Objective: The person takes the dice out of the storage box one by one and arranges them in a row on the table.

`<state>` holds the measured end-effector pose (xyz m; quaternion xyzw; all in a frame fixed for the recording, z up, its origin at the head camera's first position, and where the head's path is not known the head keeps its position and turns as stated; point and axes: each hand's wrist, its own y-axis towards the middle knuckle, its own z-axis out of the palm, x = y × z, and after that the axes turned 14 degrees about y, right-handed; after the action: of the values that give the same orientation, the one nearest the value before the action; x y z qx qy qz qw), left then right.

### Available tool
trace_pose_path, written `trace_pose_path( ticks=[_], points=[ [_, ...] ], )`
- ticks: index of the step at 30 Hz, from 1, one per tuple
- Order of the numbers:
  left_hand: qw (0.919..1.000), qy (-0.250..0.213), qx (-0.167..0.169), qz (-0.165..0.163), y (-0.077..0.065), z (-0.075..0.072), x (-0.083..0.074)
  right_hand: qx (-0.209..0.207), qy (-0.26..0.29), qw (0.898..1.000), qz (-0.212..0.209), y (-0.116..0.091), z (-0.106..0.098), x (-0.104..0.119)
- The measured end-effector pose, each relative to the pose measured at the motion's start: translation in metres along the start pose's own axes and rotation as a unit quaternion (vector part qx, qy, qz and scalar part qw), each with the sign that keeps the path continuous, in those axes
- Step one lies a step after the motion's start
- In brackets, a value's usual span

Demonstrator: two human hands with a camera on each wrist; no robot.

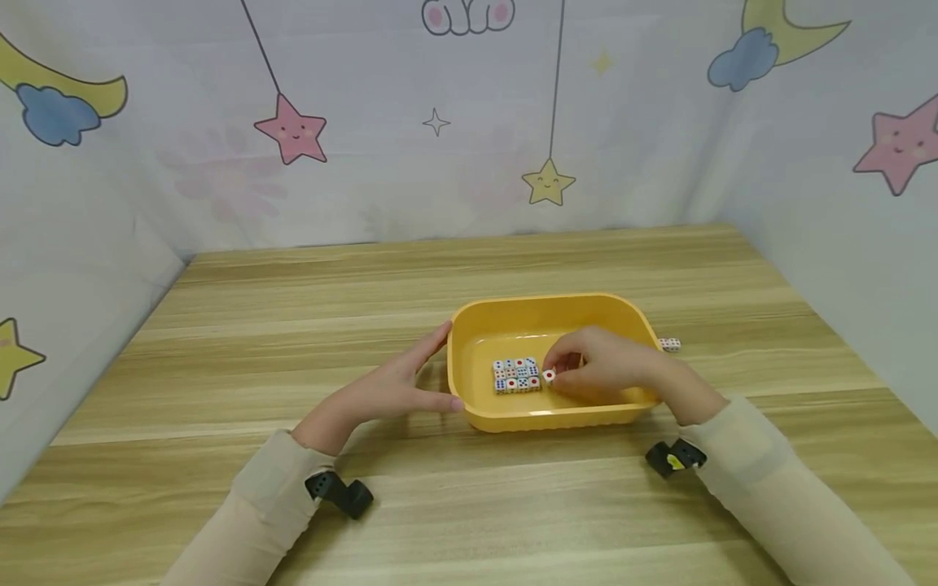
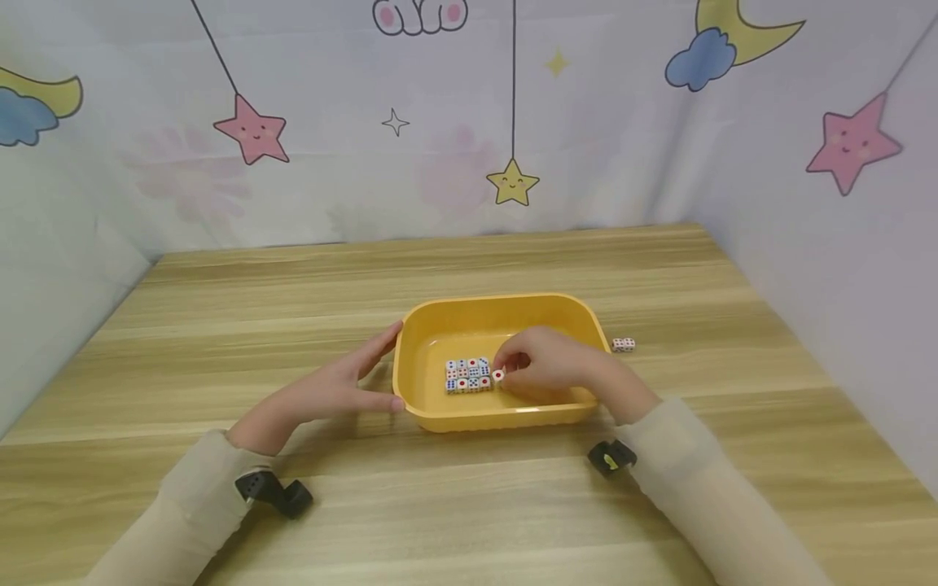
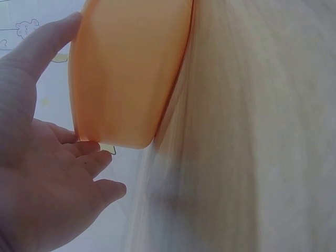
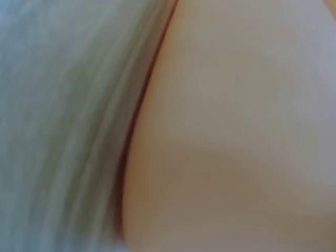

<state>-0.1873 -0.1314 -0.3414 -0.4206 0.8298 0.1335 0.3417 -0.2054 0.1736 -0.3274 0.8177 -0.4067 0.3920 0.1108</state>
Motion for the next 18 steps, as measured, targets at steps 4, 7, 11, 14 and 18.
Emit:
trace_pose_path(
  ticks=[4, 7, 11, 14, 18],
  points=[
    [1.0000, 0.001, -0.001, 0.001, 0.001, 0.001, 0.001, -0.009, 0.006, 1.000, -0.004, -0.006, -0.008, 0.000],
    [1.0000, -0.002, 0.001, -0.002, 0.001, 0.001, 0.002, -0.022, 0.004, 1.000, -0.014, -0.012, -0.017, -0.001],
    [1.0000, 0.001, 0.000, -0.009, 0.001, 0.001, 0.002, -0.037, 0.006, 0.999, -0.017, -0.021, -0.028, -0.002],
    [0.9999, 0.003, 0.000, -0.013, -0.001, -0.001, -0.002, -0.047, 0.009, 0.999, -0.015, -0.026, -0.035, -0.005],
    [0.9999, 0.003, 0.002, -0.013, -0.001, -0.001, -0.002, -0.064, 0.010, 0.998, -0.009, -0.035, -0.045, -0.007]
  ],
)
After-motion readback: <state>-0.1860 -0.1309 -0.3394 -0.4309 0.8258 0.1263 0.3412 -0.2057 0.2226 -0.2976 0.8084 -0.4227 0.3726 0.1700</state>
